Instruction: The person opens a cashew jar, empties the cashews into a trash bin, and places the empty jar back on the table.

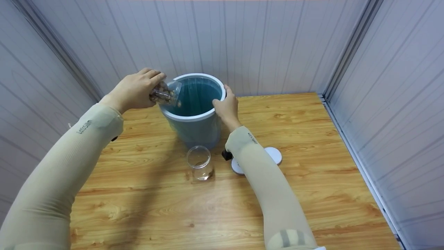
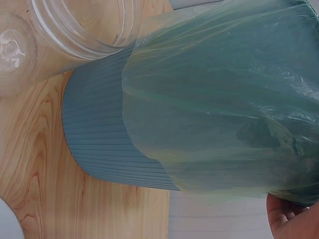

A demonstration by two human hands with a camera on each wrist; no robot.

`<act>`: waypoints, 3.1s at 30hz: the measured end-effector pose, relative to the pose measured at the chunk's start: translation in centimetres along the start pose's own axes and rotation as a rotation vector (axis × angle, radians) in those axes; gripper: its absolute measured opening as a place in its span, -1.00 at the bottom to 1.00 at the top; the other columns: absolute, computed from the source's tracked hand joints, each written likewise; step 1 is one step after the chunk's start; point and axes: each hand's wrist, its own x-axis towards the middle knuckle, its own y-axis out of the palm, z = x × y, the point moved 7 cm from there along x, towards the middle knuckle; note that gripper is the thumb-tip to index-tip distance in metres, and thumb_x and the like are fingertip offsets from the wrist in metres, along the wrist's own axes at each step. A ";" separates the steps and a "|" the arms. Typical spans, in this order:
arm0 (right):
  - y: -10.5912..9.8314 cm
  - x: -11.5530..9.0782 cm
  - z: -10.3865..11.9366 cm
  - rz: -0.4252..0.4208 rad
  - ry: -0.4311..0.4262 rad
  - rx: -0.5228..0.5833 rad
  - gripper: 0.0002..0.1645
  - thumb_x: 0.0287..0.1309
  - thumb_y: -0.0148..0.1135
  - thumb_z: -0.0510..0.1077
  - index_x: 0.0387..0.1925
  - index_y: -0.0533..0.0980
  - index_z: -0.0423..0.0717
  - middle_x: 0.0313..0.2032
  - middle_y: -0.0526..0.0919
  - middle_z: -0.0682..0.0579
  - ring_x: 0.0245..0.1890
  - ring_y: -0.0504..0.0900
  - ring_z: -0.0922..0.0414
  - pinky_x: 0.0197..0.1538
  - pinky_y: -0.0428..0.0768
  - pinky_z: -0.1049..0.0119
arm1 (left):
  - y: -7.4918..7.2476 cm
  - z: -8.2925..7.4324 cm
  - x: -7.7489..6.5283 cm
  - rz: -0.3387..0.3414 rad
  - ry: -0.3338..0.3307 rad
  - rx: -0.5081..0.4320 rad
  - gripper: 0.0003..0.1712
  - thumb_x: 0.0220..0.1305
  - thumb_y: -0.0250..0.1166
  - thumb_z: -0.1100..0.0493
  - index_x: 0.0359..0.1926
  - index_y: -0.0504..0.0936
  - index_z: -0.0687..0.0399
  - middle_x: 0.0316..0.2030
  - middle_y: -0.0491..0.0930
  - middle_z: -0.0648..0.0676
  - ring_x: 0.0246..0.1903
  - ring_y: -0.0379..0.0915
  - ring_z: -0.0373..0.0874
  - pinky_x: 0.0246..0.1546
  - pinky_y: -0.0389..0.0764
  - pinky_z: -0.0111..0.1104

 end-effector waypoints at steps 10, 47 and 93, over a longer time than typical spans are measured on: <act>0.0 -0.1 0.2 0.003 -0.002 -0.002 -0.11 0.32 0.16 -0.35 0.66 0.20 -0.28 0.60 0.35 -0.25 0.58 0.41 -0.15 0.57 0.45 -0.08 | -0.1 -0.2 -0.2 -0.020 -0.004 -0.026 -0.02 0.14 0.58 0.25 0.55 0.37 0.29 0.45 0.48 0.36 0.44 0.40 0.29 0.36 0.62 0.15; 0.2 -0.2 0.1 0.004 0.000 -0.001 -0.12 0.37 0.18 -0.34 0.67 0.19 -0.26 0.61 0.35 -0.25 0.59 0.39 -0.19 0.57 0.44 -0.09 | -0.4 -0.2 0.2 -0.006 0.004 0.035 -0.04 0.14 0.52 0.36 0.56 0.37 0.31 0.46 0.47 0.36 0.46 0.38 0.30 0.40 0.59 0.13; 0.4 0.1 0.1 0.007 0.000 0.010 -0.11 0.33 0.15 -0.36 0.66 0.19 -0.29 0.60 0.35 -0.27 0.58 0.40 -0.17 0.58 0.43 -0.08 | -0.8 -1.8 0.7 0.027 0.105 0.237 -0.04 0.19 0.52 0.39 0.59 0.32 0.33 0.48 0.44 0.39 0.47 0.37 0.30 0.53 0.48 0.04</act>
